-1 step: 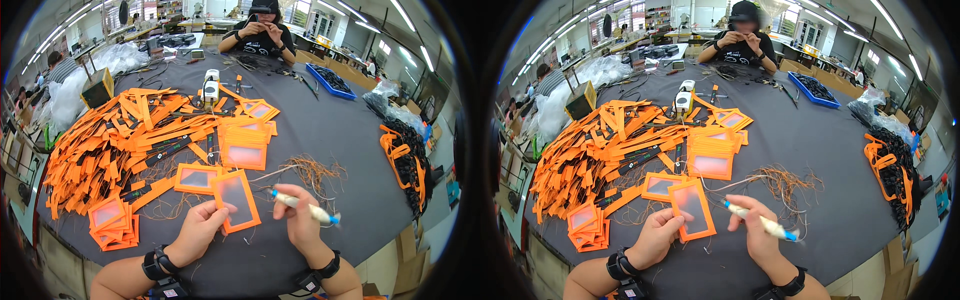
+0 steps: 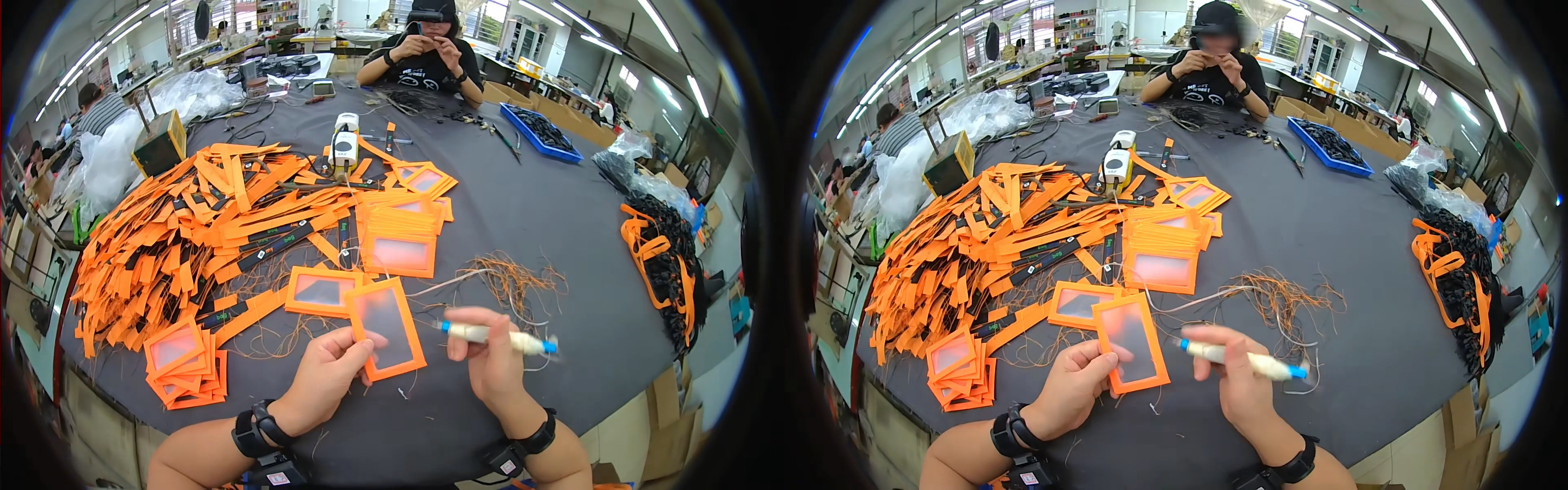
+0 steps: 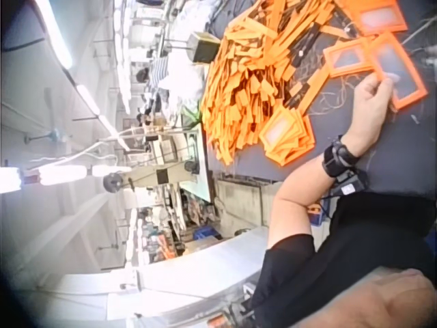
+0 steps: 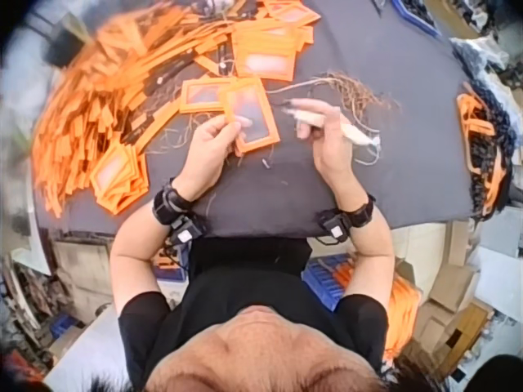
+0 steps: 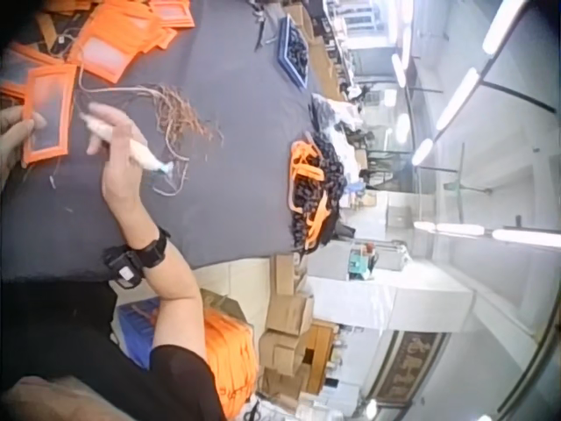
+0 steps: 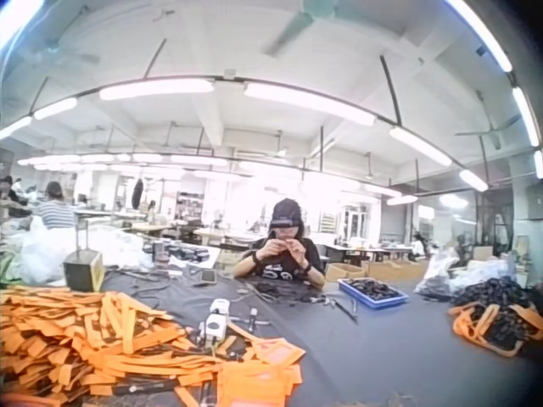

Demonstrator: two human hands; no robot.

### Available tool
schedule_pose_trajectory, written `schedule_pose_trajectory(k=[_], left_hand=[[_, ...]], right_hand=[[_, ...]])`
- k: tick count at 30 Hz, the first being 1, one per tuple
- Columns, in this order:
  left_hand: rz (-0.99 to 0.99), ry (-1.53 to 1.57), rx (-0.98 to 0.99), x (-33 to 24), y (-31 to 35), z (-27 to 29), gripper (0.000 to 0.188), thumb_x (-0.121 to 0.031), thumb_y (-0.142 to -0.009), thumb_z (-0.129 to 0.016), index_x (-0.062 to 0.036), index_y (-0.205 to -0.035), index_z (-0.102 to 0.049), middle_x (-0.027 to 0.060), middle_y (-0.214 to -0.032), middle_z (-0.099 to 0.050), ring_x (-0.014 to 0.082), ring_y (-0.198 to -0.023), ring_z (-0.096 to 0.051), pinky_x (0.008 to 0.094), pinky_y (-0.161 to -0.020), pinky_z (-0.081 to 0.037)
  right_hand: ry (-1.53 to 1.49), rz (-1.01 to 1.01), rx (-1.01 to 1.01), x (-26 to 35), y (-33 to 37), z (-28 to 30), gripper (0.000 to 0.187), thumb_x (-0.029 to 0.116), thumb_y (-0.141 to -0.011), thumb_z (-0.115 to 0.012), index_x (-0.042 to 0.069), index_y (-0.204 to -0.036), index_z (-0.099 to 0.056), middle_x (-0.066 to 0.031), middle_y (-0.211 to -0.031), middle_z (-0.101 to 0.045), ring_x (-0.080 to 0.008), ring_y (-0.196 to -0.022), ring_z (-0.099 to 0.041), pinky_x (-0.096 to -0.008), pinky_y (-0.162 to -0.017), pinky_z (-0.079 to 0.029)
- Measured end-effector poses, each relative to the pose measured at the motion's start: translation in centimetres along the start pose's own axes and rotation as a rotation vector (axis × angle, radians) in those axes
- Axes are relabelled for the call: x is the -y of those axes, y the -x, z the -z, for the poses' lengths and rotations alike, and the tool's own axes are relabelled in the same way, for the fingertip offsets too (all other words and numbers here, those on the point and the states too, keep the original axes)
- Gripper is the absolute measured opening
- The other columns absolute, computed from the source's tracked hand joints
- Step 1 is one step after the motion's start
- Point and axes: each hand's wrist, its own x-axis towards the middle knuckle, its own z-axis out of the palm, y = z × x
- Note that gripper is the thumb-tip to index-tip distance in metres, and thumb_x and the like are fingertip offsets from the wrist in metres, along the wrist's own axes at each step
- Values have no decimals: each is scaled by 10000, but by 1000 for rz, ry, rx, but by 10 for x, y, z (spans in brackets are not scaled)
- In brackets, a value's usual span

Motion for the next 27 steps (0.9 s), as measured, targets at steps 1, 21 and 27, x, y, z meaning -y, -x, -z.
schedule_pose_trajectory(k=[1, 21, 27], left_hand=[[3, -5, 0, 1, -1, 0, 191, -106, -940, -522, 23, -1025, -634, 21, -794, -604, 67, -663, -549, 197, -599, -463], [29, -41, 9, 0, -1, 0, 166, -110, -947, -517, -3, -1002, -633, -3, -781, -585, 53, -670, -540, 198, -591, -444], [28, -39, 15, 0, -1, 1, 166, -109, -947, -518, -3, -1002, -634, -6, -772, -582, 50, -665, -539, 193, -586, -444]], right_hand=[[-39, -26, 14, -2, 0, 2, 421, 326, -980, -438, -54, -1031, -610, -67, -727, -576, -112, -646, -514, -240, -610, -416], [-104, -202, -86, -9, -4, -2, 198, 192, -925, -518, 38, -802, -509, -58, -626, -504, -106, -543, -446, -266, -524, -372], [-126, -192, -99, -9, -3, -4, 185, 173, -930, -528, 39, -804, -532, -37, -676, -525, -85, -568, -462, -239, -535, -388]])
